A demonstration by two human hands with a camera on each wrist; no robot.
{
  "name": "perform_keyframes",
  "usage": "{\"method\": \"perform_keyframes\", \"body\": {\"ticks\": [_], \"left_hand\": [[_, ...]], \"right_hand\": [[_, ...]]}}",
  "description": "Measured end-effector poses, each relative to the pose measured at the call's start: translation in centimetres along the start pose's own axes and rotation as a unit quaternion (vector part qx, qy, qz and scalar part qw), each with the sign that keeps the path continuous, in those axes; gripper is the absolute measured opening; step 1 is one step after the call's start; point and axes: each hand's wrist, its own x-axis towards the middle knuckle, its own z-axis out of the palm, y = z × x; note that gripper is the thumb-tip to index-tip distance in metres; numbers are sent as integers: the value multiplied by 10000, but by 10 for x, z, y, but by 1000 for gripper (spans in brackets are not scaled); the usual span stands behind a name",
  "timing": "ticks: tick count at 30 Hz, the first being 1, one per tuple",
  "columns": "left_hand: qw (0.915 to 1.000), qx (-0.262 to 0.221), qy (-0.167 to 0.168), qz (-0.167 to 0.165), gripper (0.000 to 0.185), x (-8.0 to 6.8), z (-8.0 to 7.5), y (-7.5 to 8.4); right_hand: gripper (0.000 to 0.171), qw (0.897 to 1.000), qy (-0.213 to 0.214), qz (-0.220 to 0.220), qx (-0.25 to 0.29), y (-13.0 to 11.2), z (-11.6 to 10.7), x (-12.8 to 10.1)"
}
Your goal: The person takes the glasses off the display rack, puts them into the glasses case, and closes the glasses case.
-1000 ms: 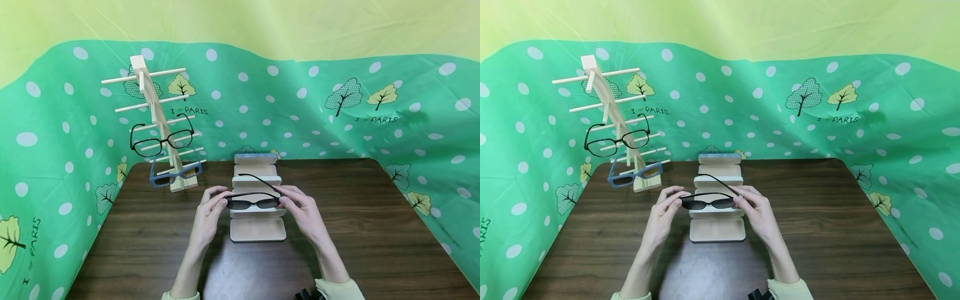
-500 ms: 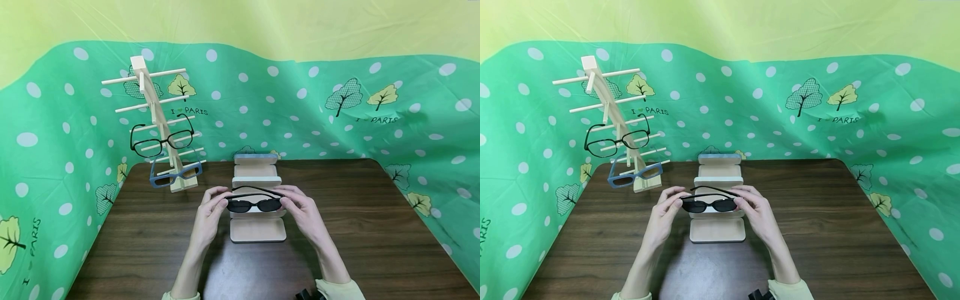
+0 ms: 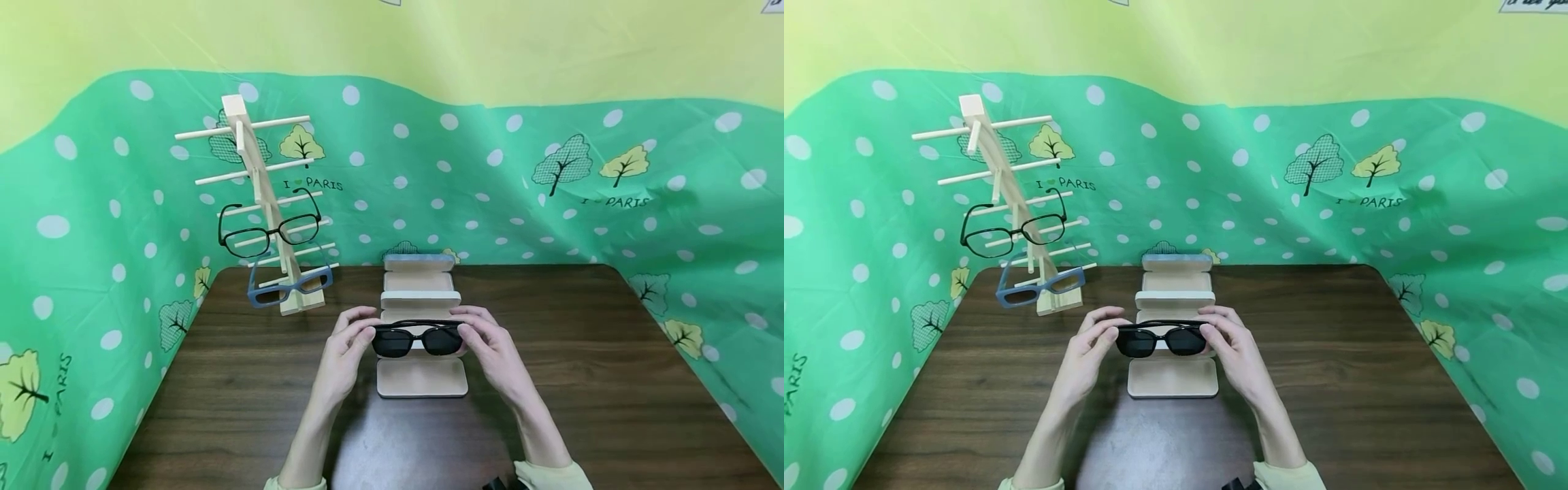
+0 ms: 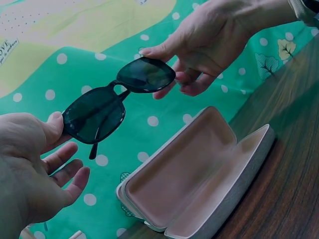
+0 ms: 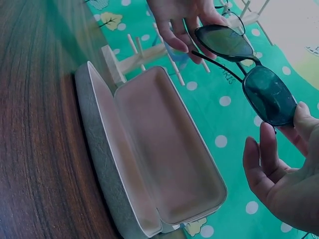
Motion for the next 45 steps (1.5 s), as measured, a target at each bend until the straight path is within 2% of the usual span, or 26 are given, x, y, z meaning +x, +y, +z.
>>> {"method": "perform_keyframes", "body": {"ticks": [6,9,16,28,37,41,45], "left_hand": [[9996,-247,-154,-60,29,-2,0,-1],[9990,-373,-194,-124,29,-2,-1,0],[9980,-485,-260,-311,27,0,-4,3],[9951,-101,-504,-850,23,4,-13,7],[9930,398,-659,-891,19,5,-17,5],[9920,477,-639,-983,17,4,-18,5],[9897,679,-693,-1048,15,2,-19,4]], "right_hand": [[25,9999,-3,107,50,0,1,-2],[28,9999,-78,113,79,-1,0,-2],[24,9993,-307,12,195,-5,-1,-1],[28,9991,-340,234,-54,-8,2,-1],[29,9975,-252,460,-476,-8,1,-7],[30,9967,-341,587,-436,-8,-1,-10],[28,9964,-457,514,-498,-7,-3,-14]]}}
